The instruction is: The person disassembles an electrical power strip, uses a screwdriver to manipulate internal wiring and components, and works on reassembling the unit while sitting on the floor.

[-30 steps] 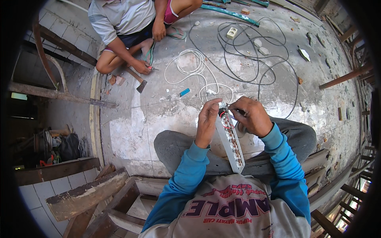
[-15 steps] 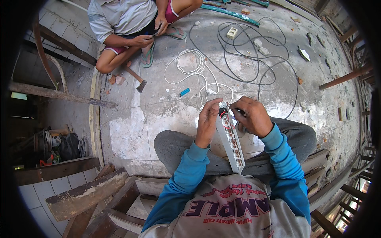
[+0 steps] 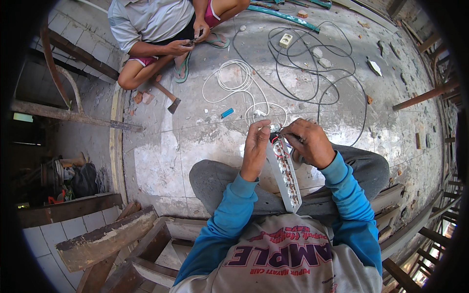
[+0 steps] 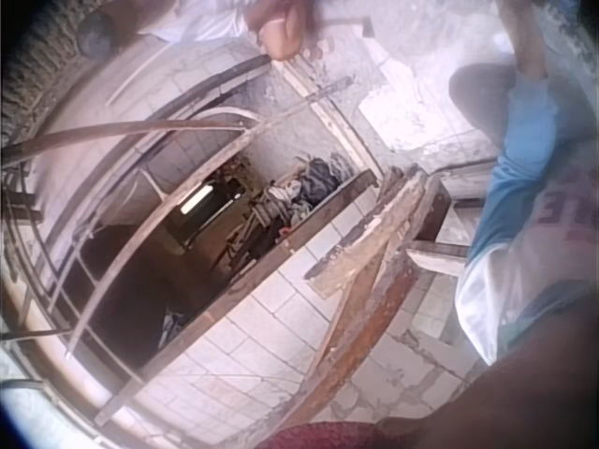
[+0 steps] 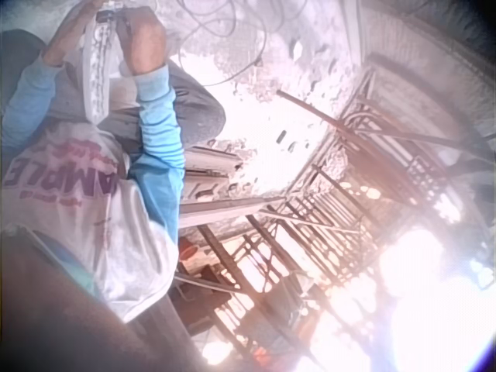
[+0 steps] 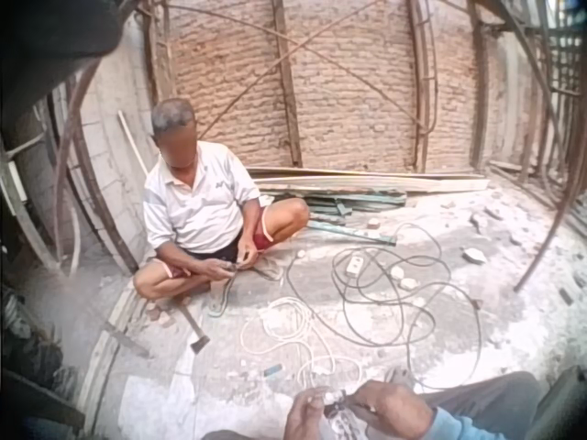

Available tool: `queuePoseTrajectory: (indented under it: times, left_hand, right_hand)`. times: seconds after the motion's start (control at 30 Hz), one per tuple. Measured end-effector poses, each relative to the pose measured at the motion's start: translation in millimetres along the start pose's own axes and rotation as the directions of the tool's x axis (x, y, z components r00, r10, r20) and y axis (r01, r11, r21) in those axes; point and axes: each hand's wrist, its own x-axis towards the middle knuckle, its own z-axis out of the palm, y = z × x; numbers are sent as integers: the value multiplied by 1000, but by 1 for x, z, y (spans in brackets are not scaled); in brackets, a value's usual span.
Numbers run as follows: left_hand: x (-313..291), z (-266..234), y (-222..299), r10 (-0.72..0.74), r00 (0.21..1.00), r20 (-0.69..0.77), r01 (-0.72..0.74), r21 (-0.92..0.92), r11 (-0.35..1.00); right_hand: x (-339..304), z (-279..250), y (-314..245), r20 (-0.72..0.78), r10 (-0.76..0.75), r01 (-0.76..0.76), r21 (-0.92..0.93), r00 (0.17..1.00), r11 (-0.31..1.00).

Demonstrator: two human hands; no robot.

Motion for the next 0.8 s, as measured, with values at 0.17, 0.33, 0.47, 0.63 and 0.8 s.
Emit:
queuePoseTrajectory:
  times: [0.17,0.33,0.47,0.63,0.8]
  left_hand:
    - [1,0,-4,42,999,-34,-41,49,998]
    - [5,-5,-14,33,999,-10,-33,-1,999]
    - [5,-6,-17,-5,1000,-5,5,-33,999]
    - [7,-6,-21,-8,1000,-10,7,-61,998]
    - [6,-7,-21,-25,1000,-11,25,-64,998]
  right_hand:
    - [1,2,2,7,48,-48,61,999,997]
    - [1,1,3,30,66,-69,122,997,990]
    - [2,0,5,48,72,-79,159,996,984]
    - [2,2,7,44,73,-80,185,996,979]
    - [2,3,6,57,97,-105,162,994,981]
